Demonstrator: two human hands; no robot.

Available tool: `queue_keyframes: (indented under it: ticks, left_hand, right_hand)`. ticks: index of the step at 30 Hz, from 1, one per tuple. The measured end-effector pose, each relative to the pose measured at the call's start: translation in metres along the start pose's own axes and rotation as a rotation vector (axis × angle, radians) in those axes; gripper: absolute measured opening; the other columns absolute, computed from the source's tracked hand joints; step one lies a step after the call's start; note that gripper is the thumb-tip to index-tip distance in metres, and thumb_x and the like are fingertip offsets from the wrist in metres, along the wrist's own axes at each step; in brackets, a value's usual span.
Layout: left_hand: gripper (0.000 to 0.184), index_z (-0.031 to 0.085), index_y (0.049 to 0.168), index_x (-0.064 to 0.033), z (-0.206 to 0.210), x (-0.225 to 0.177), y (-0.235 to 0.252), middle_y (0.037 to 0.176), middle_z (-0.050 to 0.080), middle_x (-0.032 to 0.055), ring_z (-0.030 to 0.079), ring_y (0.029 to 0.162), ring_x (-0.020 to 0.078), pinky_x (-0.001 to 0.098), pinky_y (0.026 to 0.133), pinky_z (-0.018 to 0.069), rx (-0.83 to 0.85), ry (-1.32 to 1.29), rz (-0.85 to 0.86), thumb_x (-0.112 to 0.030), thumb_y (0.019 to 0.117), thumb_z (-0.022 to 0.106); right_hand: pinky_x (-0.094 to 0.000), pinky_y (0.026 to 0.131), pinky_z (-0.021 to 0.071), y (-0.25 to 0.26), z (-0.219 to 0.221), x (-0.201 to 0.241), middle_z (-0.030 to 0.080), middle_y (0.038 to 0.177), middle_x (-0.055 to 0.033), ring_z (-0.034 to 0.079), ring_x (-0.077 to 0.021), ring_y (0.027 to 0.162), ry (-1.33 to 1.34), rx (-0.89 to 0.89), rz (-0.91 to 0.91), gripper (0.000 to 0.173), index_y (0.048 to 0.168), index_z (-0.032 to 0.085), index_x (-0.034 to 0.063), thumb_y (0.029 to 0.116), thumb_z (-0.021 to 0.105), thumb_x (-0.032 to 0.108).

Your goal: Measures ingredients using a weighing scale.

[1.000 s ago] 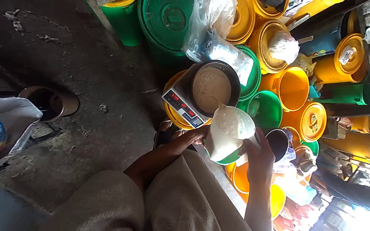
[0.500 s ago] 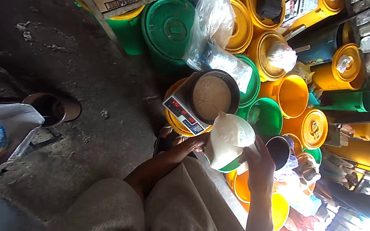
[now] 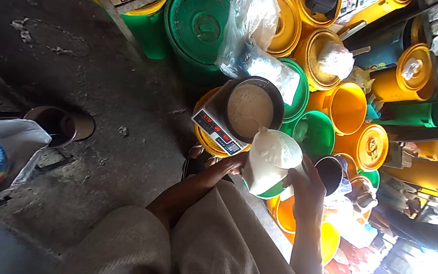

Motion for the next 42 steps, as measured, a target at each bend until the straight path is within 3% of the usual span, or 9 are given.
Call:
queue_keyframes:
  ticks: [16, 22, 26, 42]
  left_hand:
    - [0.035, 0.058, 0.098, -0.0140, -0.002, 0.004, 0.007, 0.078, 0.063, 0.0034, 0.063, 0.065, 0.0152, 0.0319, 0.056, 0.0543, 0.005, -0.016, -0.032, -0.039, 0.1107, 0.037]
    - [0.028, 0.056, 0.098, -0.0126, 0.006, -0.007, -0.015, 0.076, 0.060, 0.0026, 0.061, 0.063, 0.0135, 0.0290, 0.055, 0.0524, -0.020, 0.022, -0.023, -0.029, 0.1114, 0.037]
    - [0.033, 0.058, 0.101, -0.0130, 0.001, 0.002, -0.002, 0.080, 0.061, 0.0038, 0.062, 0.067, 0.0154, 0.0317, 0.058, 0.0530, -0.004, 0.008, -0.033, -0.036, 0.1111, 0.036]
    - [0.034, 0.056, 0.101, -0.0114, 0.007, -0.011, -0.025, 0.079, 0.057, 0.0033, 0.058, 0.066, 0.0141, 0.0295, 0.059, 0.0509, -0.053, 0.043, -0.044, -0.033, 0.1127, 0.033]
  right_hand:
    - [-0.0238, 0.054, 0.0580, 0.002, 0.000, -0.001, 0.066, 0.079, -0.0009, 0.062, -0.0071, 0.055, 0.028, -0.007, -0.024, 0.061, 0.146, 0.048, -0.0053, 0.0929, 0.065, 0.020]
    - [-0.0230, 0.054, 0.0584, 0.001, -0.001, -0.001, 0.066, 0.077, 0.0010, 0.063, -0.0055, 0.055, -0.001, -0.005, -0.026, 0.062, 0.147, 0.047, -0.0055, 0.0936, 0.064, 0.022]
    - [-0.0240, 0.056, 0.0592, 0.002, -0.001, -0.002, 0.067, 0.078, 0.0003, 0.064, -0.0065, 0.057, 0.007, 0.009, -0.028, 0.061, 0.146, 0.047, -0.0058, 0.0939, 0.064, 0.020]
    - [-0.0225, 0.054, 0.0585, 0.002, -0.001, 0.000, 0.067, 0.075, 0.0008, 0.064, -0.0059, 0.055, 0.019, 0.013, -0.025, 0.061, 0.147, 0.045, -0.0055, 0.0943, 0.064, 0.018]
Point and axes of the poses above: each hand's wrist, its own y-axis towards the middle knuckle, its own z-axis out of the palm, x = y × z, the point moved 8 cm from there along y, towards the middle knuckle
